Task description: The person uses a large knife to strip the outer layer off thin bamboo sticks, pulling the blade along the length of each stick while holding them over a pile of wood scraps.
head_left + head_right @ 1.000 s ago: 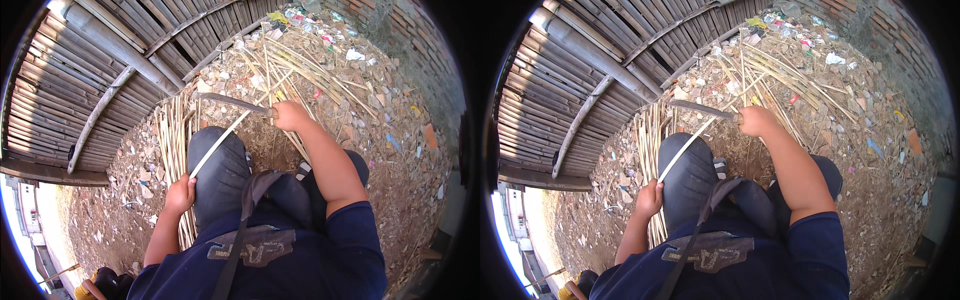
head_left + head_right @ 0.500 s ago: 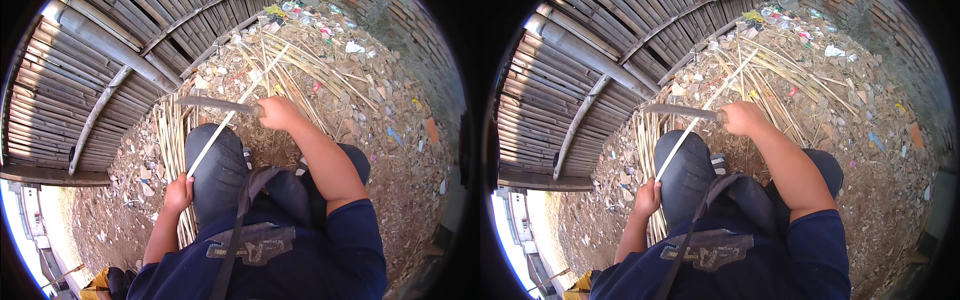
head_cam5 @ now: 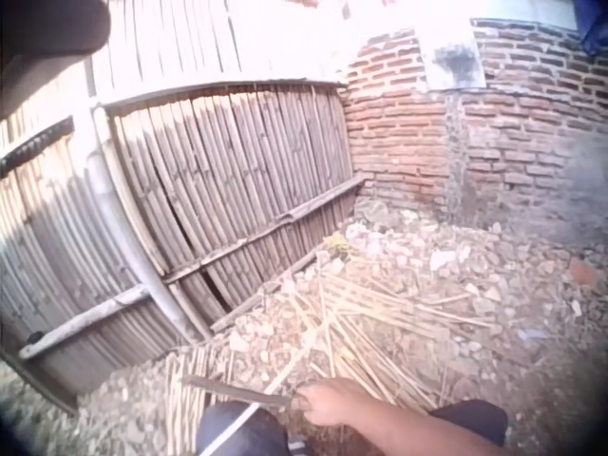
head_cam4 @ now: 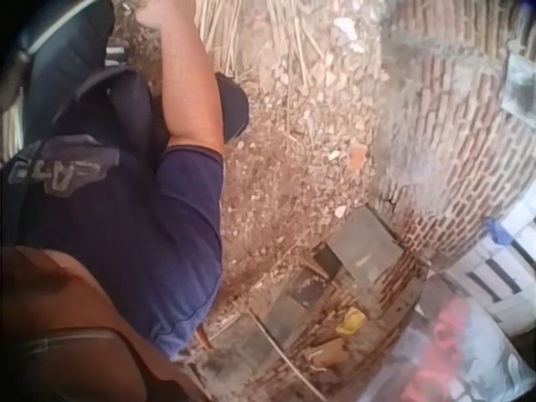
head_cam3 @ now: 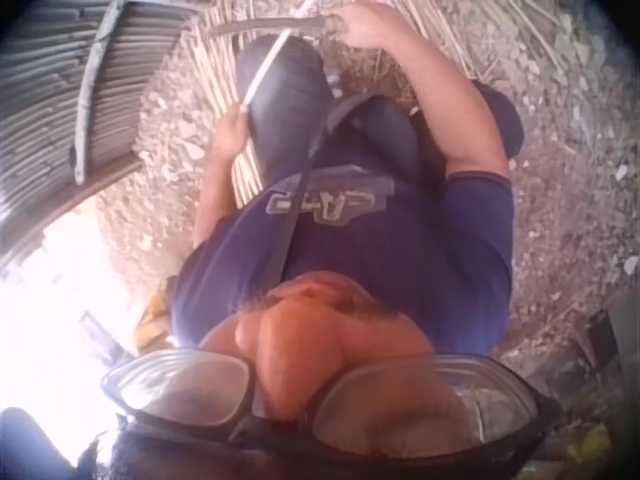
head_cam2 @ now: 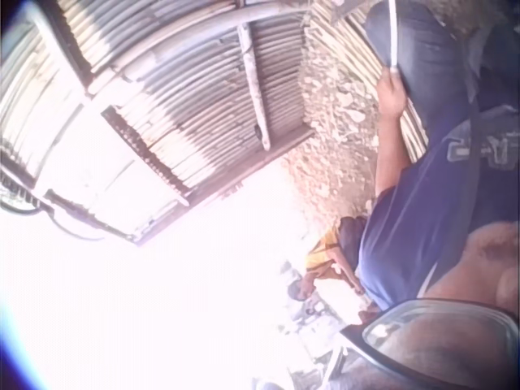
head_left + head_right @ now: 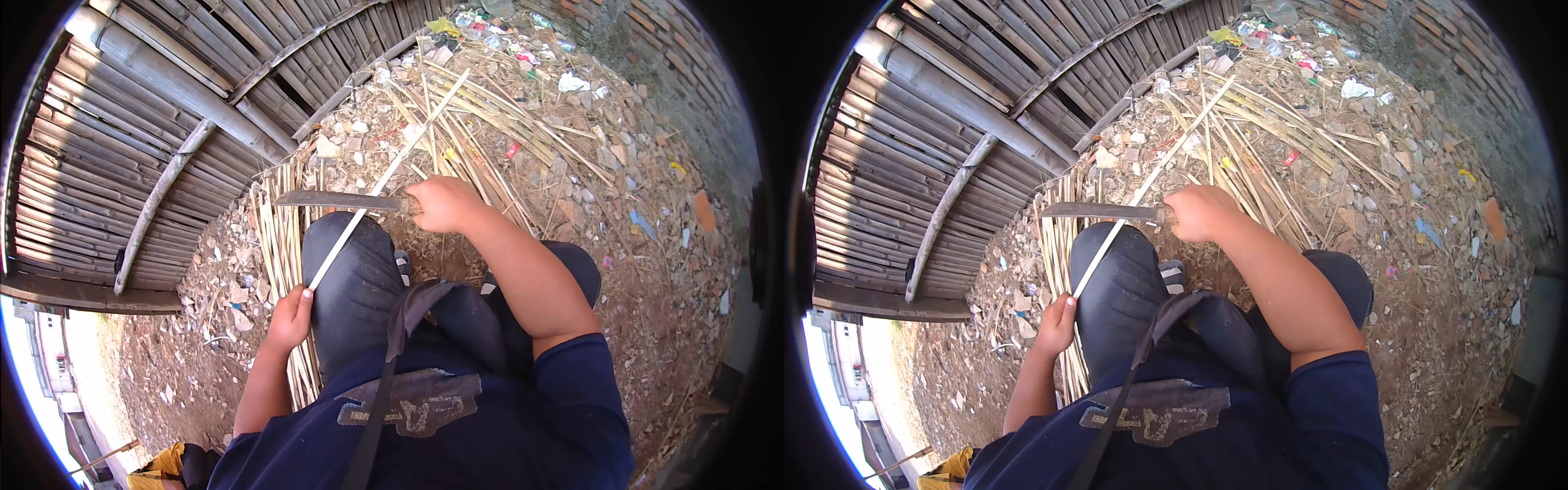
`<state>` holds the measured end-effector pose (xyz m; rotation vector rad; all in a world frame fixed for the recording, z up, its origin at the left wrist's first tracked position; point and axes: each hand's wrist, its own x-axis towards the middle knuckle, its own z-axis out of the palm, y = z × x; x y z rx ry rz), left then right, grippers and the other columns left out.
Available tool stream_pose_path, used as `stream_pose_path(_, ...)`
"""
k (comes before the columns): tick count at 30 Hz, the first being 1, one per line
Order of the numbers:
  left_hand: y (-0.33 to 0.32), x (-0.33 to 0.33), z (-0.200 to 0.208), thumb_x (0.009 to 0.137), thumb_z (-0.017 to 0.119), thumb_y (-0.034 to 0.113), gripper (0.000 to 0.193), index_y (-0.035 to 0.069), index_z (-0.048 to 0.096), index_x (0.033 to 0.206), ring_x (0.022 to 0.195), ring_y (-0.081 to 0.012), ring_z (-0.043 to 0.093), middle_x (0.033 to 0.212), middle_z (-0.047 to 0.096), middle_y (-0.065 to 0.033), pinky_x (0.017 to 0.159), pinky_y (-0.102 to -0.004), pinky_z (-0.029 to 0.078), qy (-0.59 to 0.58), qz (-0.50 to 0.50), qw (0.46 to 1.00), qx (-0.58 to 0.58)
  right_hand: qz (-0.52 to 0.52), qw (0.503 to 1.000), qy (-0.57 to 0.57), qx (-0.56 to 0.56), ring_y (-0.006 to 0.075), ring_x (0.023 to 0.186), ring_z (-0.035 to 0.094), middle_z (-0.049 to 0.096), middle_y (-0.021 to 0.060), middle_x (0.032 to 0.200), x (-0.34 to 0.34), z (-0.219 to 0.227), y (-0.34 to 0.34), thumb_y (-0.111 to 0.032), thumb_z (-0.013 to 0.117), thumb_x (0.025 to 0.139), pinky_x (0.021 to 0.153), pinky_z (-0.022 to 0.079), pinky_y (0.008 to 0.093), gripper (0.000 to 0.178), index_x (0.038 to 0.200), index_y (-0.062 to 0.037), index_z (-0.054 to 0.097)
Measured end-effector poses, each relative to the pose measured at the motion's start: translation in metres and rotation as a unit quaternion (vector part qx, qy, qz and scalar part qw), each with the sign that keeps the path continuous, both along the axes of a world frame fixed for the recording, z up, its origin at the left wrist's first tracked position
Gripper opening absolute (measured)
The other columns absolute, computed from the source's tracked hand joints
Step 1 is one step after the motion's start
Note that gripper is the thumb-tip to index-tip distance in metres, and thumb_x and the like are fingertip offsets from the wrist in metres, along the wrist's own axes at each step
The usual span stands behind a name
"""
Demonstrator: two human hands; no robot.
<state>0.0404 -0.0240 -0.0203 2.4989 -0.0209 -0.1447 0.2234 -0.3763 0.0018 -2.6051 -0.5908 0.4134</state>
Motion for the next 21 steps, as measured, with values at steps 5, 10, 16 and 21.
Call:
stream_pose_path(5, 0.006, 0.008, -0.011, 0.111, 0.041, 0.033, 0.045, -0.002, 0.055, 0.087, 0.060, -0.0367, 0.055, 0.067, 0.056, -0.0222, 0.061, -0.0442, 0.044, -0.005, 0.030, 0.999, -0.021, -0.111, 0.992, 0.026, -0.047, 0.0360, 0.105, 0.070, 0.073, 0.0187, 0.111, 0.029, -0.012, -0.027, -0.021, 0.067, 0.079, 0.093, 0.055, 0.0469, 0.040, 0.117, -0.0084, 0.070)
stream_pose_path(10, 0.002, 0.005, 0.001, 0.110, 0.041, 0.033, 0.044, 0.000, 0.055, 0.085, 0.068, -0.0481, 0.059, 0.071, 0.059, -0.0270, 0.063, -0.0519, 0.045, -0.010, 0.026, 0.999, 0.033, -0.141, 0.989, 0.044, 0.005, 0.0356, 0.108, 0.069, 0.072, 0.0186, 0.115, 0.023, 0.002, -0.017, -0.024, 0.067, 0.080, 0.094, 0.055, 0.0464, 0.044, 0.121, -0.0081, 0.069)
stream_pose_path(16, -0.001, 0.005, 0.017, 0.107, 0.045, 0.043, 0.047, 0.002, 0.055, 0.087, 0.076, -0.0522, 0.061, 0.074, 0.062, -0.0282, 0.067, -0.0575, 0.047, 0.005, 0.012, 0.995, 0.101, -0.123, 0.991, 0.026, -0.035, 0.0351, 0.108, 0.069, 0.073, 0.0152, 0.114, 0.019, -0.002, -0.031, -0.025, 0.066, 0.081, 0.092, 0.056, 0.0462, 0.042, 0.121, -0.0123, 0.071)
stream_pose_path(21, -0.009, -0.007, 0.023, 0.107, 0.048, 0.041, 0.045, 0.002, 0.052, 0.085, 0.074, -0.0522, 0.061, 0.072, 0.061, -0.0278, 0.066, -0.0570, 0.047, 0.059, 0.014, 0.992, 0.111, -0.006, 0.998, 0.035, -0.055, 0.0357, 0.104, 0.069, 0.073, 0.0149, 0.107, 0.002, 0.017, -0.005, -0.021, 0.067, 0.077, 0.090, 0.056, 0.0477, 0.034, 0.109, -0.0113, 0.072)
